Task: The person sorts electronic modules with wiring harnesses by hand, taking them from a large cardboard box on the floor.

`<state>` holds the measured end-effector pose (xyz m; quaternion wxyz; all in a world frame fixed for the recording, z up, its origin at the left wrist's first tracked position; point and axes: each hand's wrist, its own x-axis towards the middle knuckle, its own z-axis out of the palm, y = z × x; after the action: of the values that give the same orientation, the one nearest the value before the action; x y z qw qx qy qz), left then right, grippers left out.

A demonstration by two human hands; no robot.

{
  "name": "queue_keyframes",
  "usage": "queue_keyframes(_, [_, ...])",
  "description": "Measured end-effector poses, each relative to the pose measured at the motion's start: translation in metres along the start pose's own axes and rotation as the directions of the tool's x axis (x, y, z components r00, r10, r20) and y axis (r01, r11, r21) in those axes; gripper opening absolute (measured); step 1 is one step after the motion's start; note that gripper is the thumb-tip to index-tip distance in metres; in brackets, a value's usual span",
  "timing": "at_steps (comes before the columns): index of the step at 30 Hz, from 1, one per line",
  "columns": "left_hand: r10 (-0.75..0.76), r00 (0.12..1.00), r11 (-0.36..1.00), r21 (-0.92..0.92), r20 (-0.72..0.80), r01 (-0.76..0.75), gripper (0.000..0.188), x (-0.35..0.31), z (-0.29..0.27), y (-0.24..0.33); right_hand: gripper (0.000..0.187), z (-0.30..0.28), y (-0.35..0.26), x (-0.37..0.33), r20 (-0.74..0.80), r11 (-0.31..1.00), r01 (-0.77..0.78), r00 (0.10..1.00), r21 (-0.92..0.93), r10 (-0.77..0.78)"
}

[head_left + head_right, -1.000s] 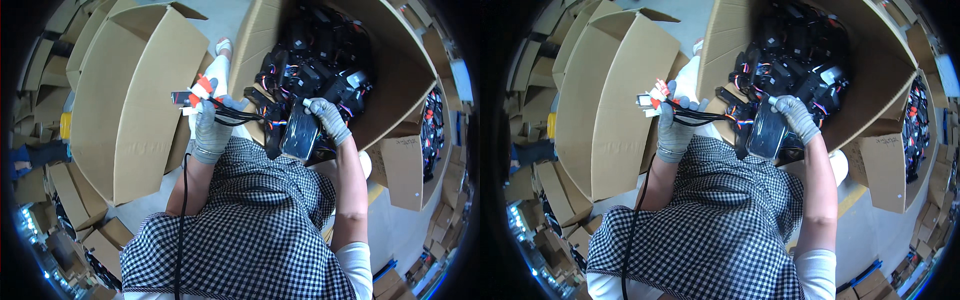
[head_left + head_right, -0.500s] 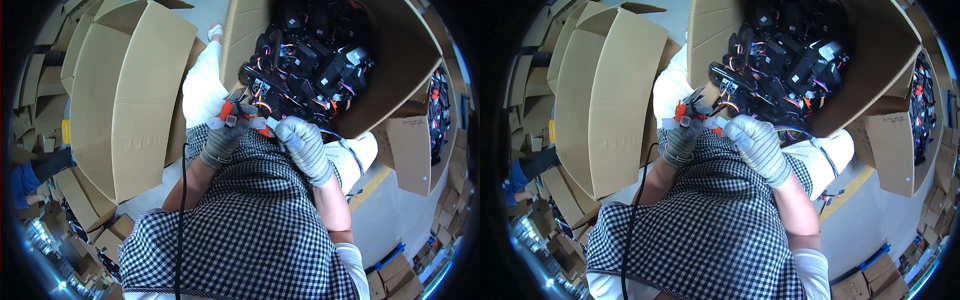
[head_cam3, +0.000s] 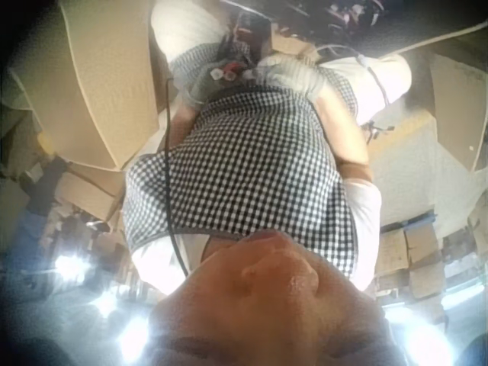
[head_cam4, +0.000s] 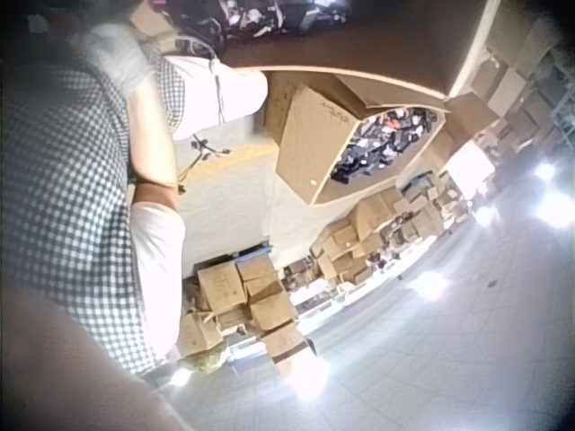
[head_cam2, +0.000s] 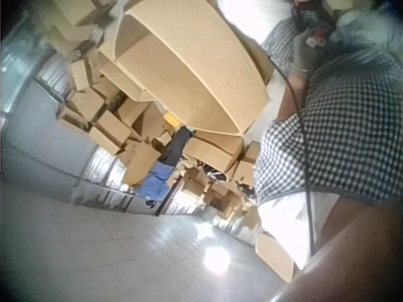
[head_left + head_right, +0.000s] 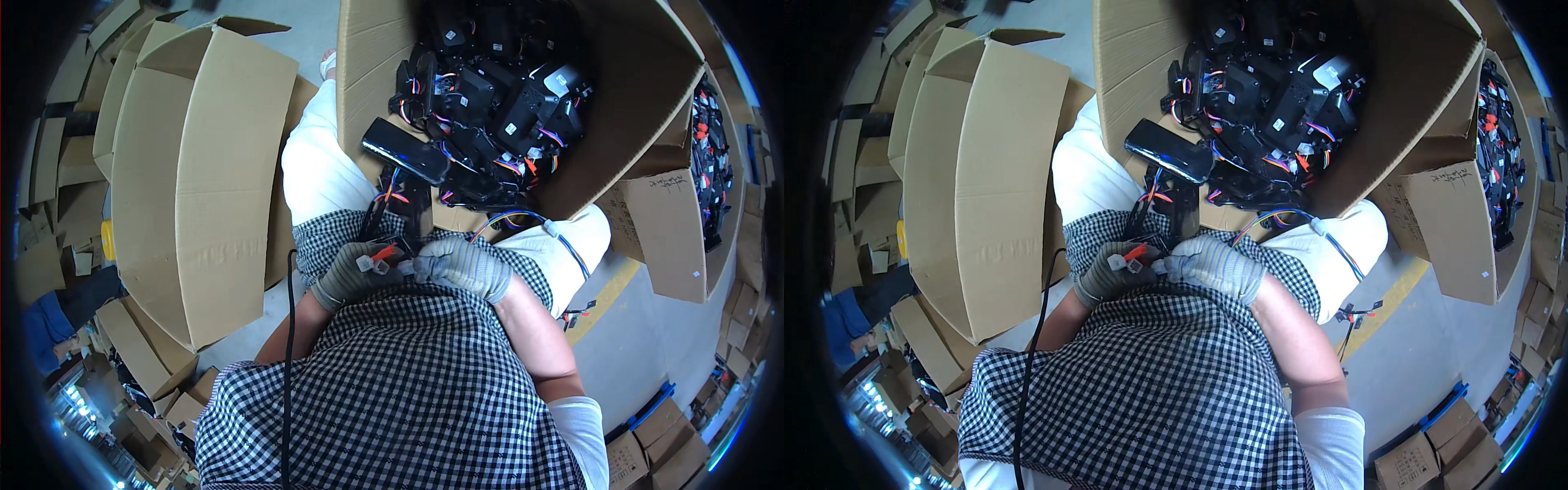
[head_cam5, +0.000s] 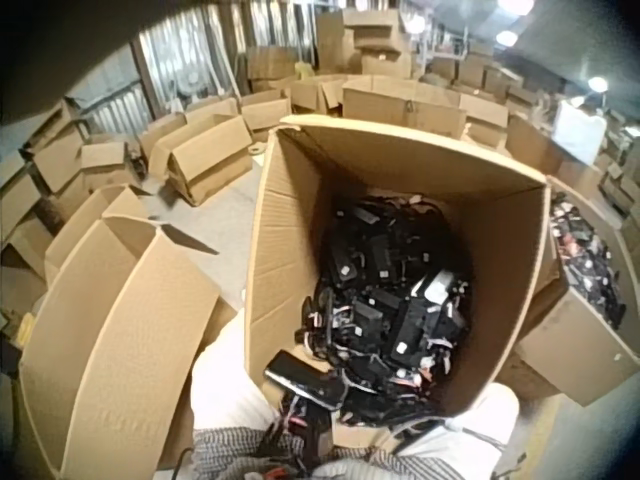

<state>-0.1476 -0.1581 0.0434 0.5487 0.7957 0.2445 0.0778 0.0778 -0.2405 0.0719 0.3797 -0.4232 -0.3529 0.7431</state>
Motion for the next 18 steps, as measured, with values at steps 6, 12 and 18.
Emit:
queue_keyframes(6, [0.451, 0.858, 0.519, 0.709, 0.247, -0.477, 0.028, 0.000, -0.006, -0.012, 0.020, -0.007, -0.009, 0.014, 0.058, 0.947, 0.143, 0.990, -0.288, -0.131])
queue_keyframes(12, [0.400, 0.841, 0.331, 0.798, 0.364, -0.503, 0.029, 0.003, -0.010, -0.005, 0.021, -0.010, 0.001, 0.017, 0.171, 0.963, 0.117, 0.982, -0.242, -0.076])
queue_keyframes(18, [0.482, 0.862, 0.534, 0.729, 0.153, -0.428, 0.021, 0.002, -0.008, -0.002, 0.024, -0.013, -0.001, 0.013, 0.085, 0.930, 0.136, 0.990, -0.341, -0.113])
